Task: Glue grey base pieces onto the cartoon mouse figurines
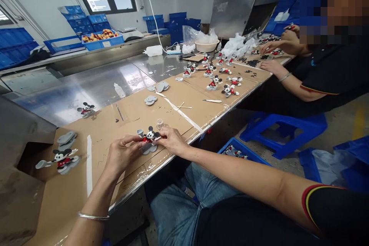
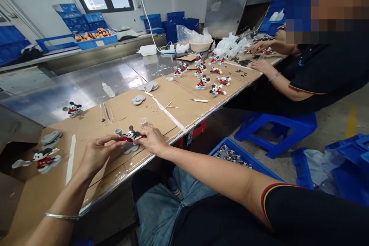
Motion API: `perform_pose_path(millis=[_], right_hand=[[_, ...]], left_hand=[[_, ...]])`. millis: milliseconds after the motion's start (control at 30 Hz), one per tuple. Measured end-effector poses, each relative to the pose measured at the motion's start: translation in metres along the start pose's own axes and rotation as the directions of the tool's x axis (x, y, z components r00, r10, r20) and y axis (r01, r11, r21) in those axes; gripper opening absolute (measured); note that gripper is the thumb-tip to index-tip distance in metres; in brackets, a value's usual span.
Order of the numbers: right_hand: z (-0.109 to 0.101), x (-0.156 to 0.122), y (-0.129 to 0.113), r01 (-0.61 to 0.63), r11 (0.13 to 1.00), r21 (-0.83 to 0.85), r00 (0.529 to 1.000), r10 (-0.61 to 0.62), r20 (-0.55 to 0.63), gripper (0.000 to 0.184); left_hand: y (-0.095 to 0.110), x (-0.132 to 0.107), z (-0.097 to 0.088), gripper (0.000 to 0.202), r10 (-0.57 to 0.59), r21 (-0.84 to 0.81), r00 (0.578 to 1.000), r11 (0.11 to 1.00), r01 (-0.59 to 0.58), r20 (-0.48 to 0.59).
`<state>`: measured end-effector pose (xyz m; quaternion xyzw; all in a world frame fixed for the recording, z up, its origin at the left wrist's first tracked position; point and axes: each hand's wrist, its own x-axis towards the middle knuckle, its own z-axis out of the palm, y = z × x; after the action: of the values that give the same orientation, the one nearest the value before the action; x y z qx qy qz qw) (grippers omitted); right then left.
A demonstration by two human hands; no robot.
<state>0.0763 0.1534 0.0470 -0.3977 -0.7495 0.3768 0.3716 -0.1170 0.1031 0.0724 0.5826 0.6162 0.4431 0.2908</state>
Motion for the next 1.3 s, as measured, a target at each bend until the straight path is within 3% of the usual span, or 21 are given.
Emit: perform_pose_path(millis=[400, 600, 767, 1300], right_hand=[[-0.006, 0.0, -0.007, 0.089, 0.992, -0.084, 0.992, -0.081, 0.099, 0.006], [-0.005, 0.002, -0.003, 0.114, 0.989, -0.096, 0.989, -0.104, 0.106, 0.008], [-0.006, -0.001, -0.005, 0.105, 0.99, -0.098, 0.991, -0.096, 0.093, 0.013], [-0.007, -0.001, -0.003, 0.106, 0.99, -0.089, 0.99, -0.097, 0.101, 0.017]], left_hand=[[-0.001, -0.005, -0.004, 0.031, -0.009, -0.014, 0.998, 1.0, 0.01, 0.065], [-0.002, -0.003, -0.02, 0.028, 0.033, 0.138, 0.989, 0.989, -0.053, 0.145], [-0.011, -0.001, -0.019, 0.026, 0.061, 0.199, 0.979, 0.975, -0.1, 0.194], [-0.017, 0.002, -0.013, 0.017, 0.133, 0.156, 0.976, 0.975, -0.161, 0.174]])
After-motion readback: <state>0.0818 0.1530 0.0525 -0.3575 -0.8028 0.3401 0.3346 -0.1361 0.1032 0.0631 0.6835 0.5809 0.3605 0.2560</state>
